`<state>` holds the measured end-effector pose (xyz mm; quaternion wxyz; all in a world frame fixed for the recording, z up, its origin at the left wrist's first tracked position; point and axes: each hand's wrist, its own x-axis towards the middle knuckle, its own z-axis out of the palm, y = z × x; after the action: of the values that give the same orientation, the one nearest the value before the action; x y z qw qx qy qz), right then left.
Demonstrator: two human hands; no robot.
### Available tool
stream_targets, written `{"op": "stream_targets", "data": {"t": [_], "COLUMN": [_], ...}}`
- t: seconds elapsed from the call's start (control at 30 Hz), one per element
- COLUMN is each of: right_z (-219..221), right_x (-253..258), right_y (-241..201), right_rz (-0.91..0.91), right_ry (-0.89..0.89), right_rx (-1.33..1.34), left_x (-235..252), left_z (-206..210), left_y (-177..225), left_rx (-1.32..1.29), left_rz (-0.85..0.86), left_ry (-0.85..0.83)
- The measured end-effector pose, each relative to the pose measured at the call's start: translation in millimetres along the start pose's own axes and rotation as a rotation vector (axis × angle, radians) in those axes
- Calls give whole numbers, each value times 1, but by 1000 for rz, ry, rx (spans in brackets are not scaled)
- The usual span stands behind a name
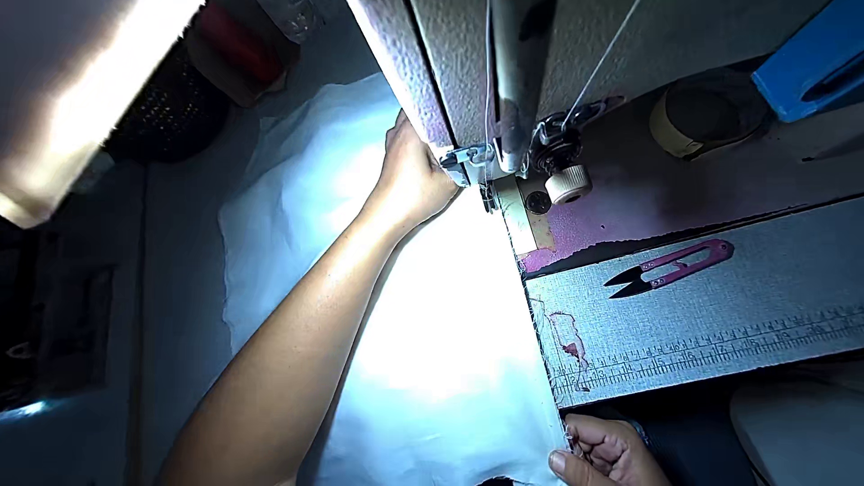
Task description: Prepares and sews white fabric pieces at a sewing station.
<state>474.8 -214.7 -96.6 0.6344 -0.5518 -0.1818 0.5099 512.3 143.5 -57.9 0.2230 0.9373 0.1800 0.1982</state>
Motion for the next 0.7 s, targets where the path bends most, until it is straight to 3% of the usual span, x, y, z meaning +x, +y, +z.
{"op": "stream_targets", "data": {"t": [0.7], "right_z": [-13], "right_x": [-2], "right_y": [5], "right_rz": [-65], "right_ry": [-5], "right_rx": [-36], "left_x": [2], "left_z": [7], "left_y": [-6], "left_rx": [25], "left_rz": [-40], "left_ry": [12]}}
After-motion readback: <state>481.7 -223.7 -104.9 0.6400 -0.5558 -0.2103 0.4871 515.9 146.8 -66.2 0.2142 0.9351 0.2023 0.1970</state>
